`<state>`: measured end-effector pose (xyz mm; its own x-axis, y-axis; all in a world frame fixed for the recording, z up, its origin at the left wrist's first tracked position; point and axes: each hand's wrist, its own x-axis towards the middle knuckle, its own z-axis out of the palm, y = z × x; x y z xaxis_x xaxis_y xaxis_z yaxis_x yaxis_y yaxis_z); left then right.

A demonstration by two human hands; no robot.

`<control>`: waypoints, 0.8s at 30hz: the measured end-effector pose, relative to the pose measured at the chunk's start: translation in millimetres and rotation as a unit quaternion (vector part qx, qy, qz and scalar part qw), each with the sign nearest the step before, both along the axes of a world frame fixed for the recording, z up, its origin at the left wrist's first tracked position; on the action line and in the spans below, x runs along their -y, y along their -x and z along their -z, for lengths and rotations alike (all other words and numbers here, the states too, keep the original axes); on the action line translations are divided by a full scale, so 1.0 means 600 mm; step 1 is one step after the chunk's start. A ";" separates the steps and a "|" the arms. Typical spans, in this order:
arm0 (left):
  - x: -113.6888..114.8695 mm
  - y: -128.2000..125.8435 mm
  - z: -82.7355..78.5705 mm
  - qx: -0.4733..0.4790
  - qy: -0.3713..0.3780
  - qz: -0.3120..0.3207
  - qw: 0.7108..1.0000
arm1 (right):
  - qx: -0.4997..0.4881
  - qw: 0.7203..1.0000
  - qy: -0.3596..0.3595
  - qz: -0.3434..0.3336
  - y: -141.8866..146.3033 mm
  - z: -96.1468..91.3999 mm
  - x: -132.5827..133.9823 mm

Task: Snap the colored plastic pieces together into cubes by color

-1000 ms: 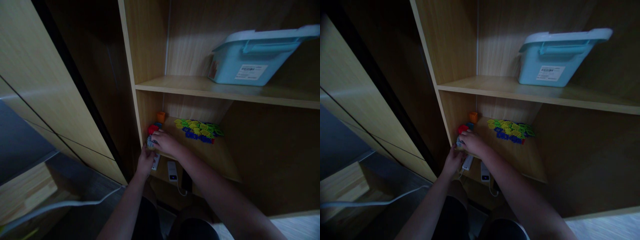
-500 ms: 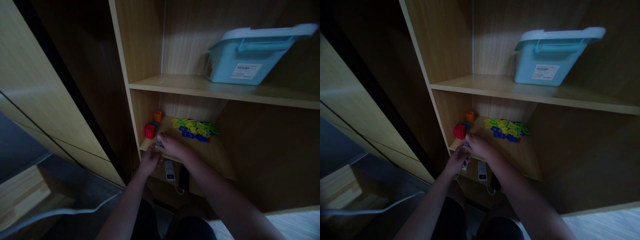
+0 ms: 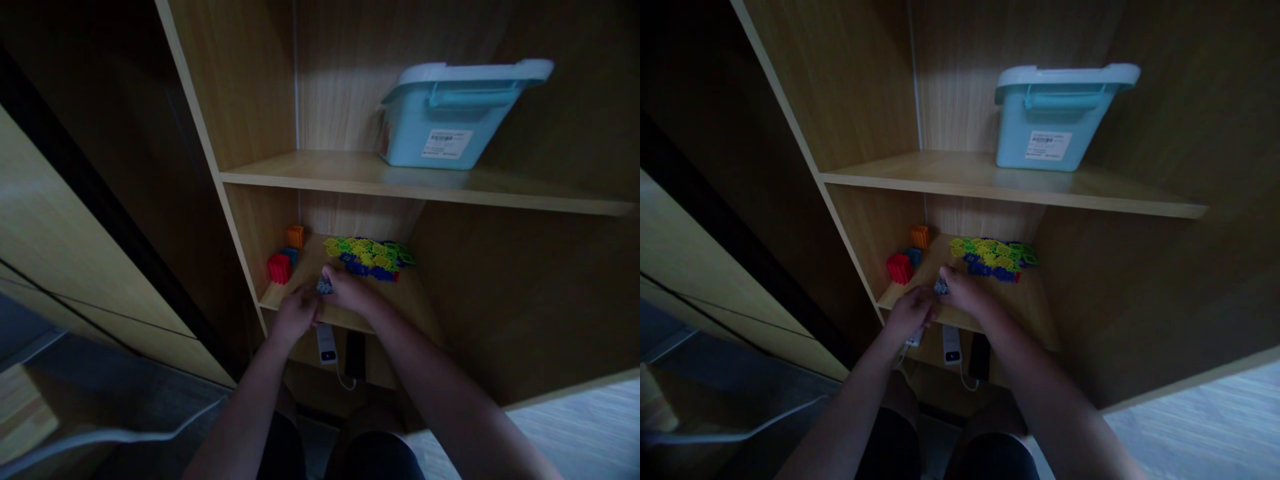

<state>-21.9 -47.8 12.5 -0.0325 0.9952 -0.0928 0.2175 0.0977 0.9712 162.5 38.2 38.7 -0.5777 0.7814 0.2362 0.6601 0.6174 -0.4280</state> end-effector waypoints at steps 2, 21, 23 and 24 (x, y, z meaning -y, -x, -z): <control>-0.031 -0.009 -0.002 0.028 -0.054 -0.063 0.996 | -0.050 0.998 0.001 0.040 -0.016 -0.001 -0.018; -0.325 -0.147 0.038 0.386 -0.065 0.184 0.902 | -0.266 0.940 -0.150 0.152 -0.104 0.075 -0.178; -0.328 -0.146 0.036 0.390 -0.077 0.168 0.902 | -0.263 0.941 -0.158 0.141 -0.103 0.073 -0.179; -0.329 -0.146 0.035 0.391 -0.080 0.161 0.903 | -0.262 0.942 -0.160 0.137 -0.103 0.071 -0.178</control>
<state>65.6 149.7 -8.6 0.2745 0.9437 0.1848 -0.5486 -0.0042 0.8361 224.3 144.8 -4.0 -0.1037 0.7241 0.6819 0.5628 0.6080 -0.5600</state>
